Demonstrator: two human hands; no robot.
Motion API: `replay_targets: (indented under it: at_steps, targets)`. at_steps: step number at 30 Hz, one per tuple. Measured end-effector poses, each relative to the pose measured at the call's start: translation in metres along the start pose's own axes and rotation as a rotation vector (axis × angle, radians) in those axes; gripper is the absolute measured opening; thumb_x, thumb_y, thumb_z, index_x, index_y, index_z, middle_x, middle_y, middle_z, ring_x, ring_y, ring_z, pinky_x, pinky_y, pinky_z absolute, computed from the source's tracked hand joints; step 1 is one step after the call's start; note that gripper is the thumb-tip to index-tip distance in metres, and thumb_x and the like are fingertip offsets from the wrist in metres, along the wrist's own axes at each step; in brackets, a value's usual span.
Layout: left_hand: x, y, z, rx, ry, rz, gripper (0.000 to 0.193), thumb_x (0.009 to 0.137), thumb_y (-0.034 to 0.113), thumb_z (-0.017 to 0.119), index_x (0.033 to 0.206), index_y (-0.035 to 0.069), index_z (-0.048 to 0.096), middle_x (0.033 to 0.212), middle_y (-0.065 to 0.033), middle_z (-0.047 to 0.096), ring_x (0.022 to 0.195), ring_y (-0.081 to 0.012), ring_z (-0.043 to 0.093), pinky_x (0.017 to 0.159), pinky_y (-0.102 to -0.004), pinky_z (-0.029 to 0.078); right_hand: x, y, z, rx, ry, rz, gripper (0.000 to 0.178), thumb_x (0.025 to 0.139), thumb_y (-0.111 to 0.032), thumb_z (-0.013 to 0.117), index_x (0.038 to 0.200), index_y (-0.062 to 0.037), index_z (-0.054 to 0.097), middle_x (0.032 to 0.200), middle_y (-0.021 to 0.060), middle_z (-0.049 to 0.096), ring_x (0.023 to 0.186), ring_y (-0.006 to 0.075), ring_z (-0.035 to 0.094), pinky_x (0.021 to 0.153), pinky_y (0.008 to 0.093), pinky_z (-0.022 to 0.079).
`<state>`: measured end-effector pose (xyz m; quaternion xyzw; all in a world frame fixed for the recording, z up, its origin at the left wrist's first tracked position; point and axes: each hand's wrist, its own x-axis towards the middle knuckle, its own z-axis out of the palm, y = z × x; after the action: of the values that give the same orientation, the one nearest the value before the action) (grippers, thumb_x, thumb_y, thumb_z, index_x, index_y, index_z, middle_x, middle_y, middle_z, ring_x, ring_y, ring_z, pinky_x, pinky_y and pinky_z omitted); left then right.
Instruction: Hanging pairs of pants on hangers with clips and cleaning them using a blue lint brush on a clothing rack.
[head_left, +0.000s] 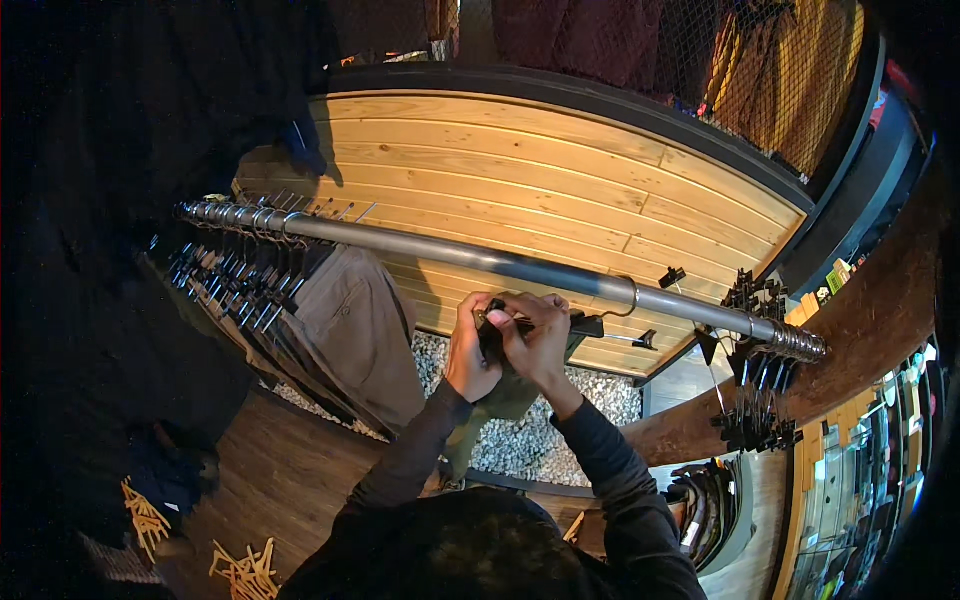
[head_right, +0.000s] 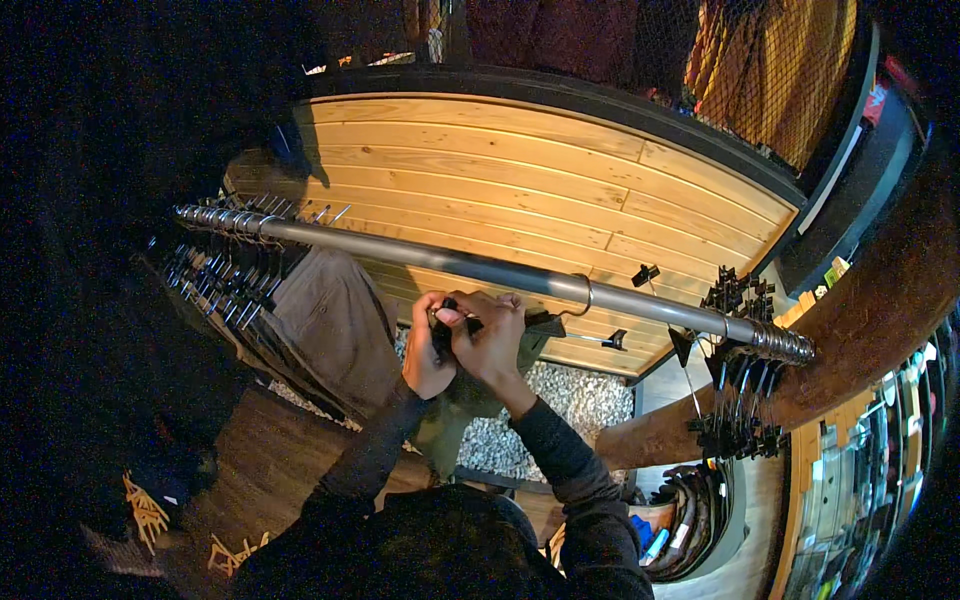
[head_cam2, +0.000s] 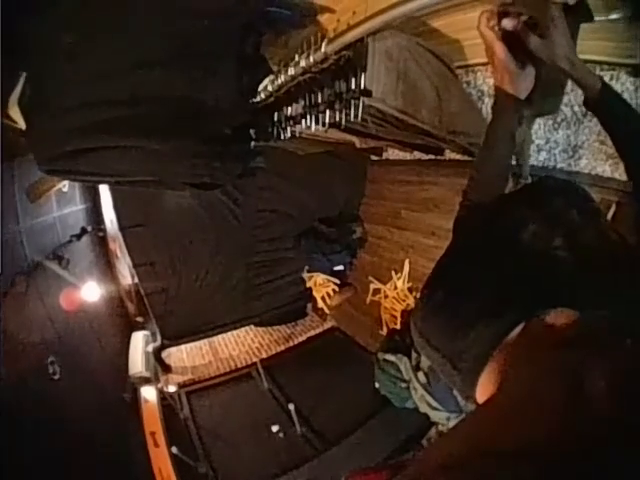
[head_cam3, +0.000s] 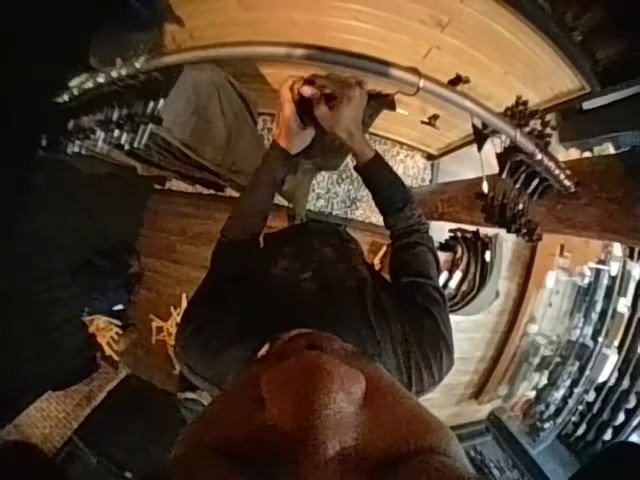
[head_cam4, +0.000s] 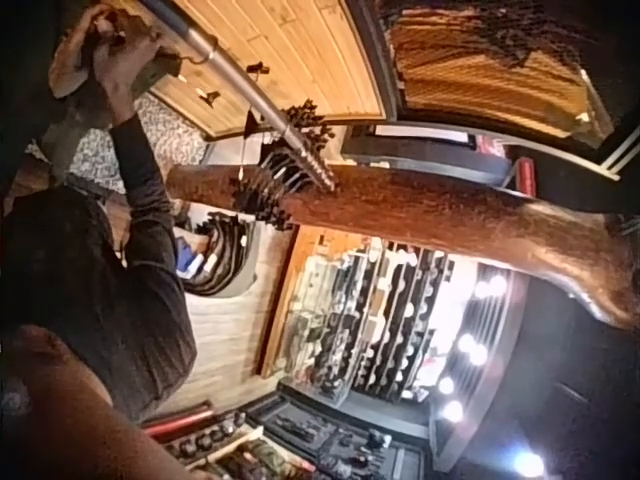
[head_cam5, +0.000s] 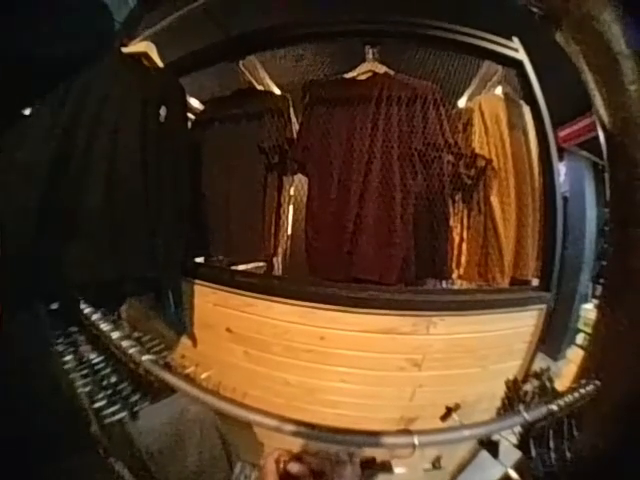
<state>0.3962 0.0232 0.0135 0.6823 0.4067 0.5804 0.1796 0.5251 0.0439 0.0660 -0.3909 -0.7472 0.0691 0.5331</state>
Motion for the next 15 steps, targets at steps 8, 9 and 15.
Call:
replay_targets:
  at_steps: [8,9,15]
  targets:
    - [-0.014,-0.032,-0.003,-0.225,-0.041,-0.147,0.060,0.074,-0.012,0.058,0.131,0.001,0.045,0.111,-0.0149,0.061,0.107,-0.0296,0.060,0.095,-0.0341,0.046,-0.007,-0.015,-0.019,-0.065,0.122,-0.220,0.026,0.075,-0.016,0.081,0.099,-0.0060,0.074,0.085,0.0099,0.069,0.074,0.0335,0.065,0.075,0.0409,0.053]
    - [-0.010,-0.022,-0.004,-0.235,-0.056,-0.145,0.060,0.074,-0.012,0.058,0.131,0.001,0.045,0.111,-0.0149,0.061,0.107,-0.0296,0.060,0.095,-0.0341,0.046,-0.020,-0.011,-0.026,-0.078,0.129,-0.211,0.026,0.075,-0.016,0.081,0.099,-0.0060,0.074,0.085,0.0099,0.069,0.074,0.0335,0.065,0.075,0.0409,0.053]
    - [-0.009,-0.013,-0.014,-0.164,-0.061,-0.119,0.039,0.095,0.003,0.062,0.131,0.002,0.047,0.106,-0.0045,0.058,0.098,-0.0136,0.054,0.088,-0.0293,0.044,-0.121,0.031,-0.078,-0.225,0.227,0.022,0.011,0.074,-0.007,0.078,0.078,-0.0080,0.068,0.074,0.0075,0.063,0.064,0.0226,0.061,0.058,0.0332,0.045]
